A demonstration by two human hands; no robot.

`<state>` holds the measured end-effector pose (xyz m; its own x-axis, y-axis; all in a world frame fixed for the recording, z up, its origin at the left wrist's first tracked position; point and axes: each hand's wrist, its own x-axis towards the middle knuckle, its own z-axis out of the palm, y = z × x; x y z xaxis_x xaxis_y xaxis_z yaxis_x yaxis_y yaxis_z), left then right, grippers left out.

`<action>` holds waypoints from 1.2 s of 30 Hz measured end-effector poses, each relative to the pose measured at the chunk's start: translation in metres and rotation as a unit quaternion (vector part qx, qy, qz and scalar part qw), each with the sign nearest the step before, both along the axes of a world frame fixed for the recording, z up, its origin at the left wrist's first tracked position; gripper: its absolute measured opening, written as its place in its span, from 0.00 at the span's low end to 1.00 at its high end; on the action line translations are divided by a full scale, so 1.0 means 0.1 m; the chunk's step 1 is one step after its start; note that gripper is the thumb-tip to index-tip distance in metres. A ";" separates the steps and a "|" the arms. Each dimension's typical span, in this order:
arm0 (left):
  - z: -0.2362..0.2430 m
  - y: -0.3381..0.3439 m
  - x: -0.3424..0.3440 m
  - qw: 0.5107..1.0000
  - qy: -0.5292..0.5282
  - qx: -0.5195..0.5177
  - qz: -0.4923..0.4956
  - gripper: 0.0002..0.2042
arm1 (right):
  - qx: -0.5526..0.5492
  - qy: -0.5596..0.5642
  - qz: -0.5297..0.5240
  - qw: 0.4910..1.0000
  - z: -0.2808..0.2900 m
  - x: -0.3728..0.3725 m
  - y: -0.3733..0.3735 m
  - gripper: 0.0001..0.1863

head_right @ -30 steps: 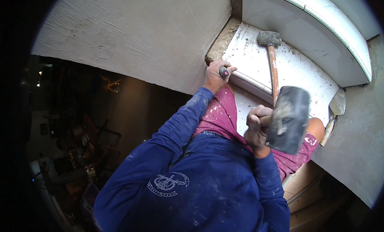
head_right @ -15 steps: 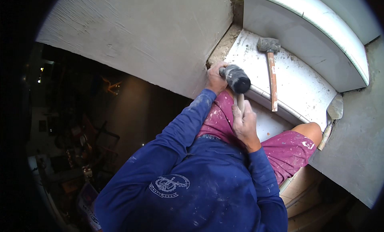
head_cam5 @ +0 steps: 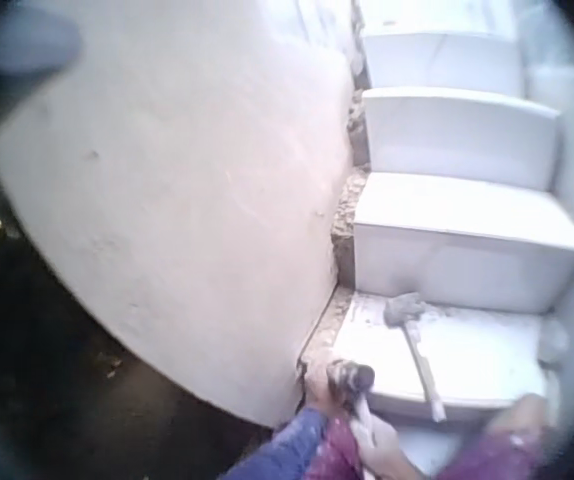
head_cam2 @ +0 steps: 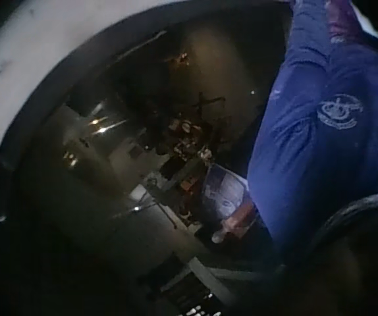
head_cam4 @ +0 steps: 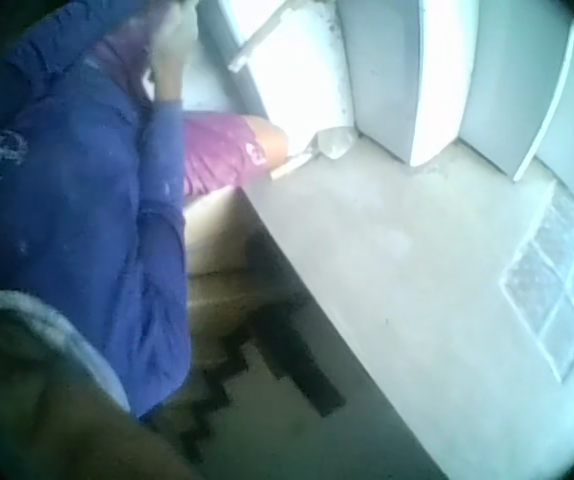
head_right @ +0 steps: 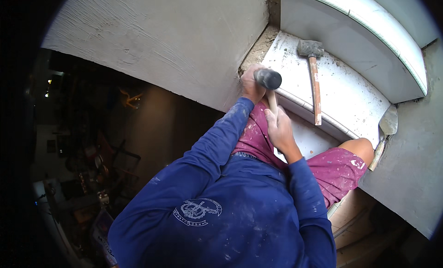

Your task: Tiling a concrete staircase using a rubber mallet, scraper, and measuring tape.

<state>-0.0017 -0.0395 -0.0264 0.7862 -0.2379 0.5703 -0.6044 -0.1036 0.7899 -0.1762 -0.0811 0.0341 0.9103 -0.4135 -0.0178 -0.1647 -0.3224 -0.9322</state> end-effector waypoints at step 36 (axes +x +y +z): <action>0.16 -0.02 0.05 0.995 -0.050 0.089 0.006 0.12 | 0.287 -0.429 -0.044 0.855 0.47 -0.13 0.04 0.13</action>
<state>0.0032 -0.0419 -0.0102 0.7307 -0.3339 0.5955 -0.6772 -0.2444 0.6940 -0.1890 -0.0769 0.0810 0.6559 -0.6288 0.4177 0.6590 0.2072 -0.7230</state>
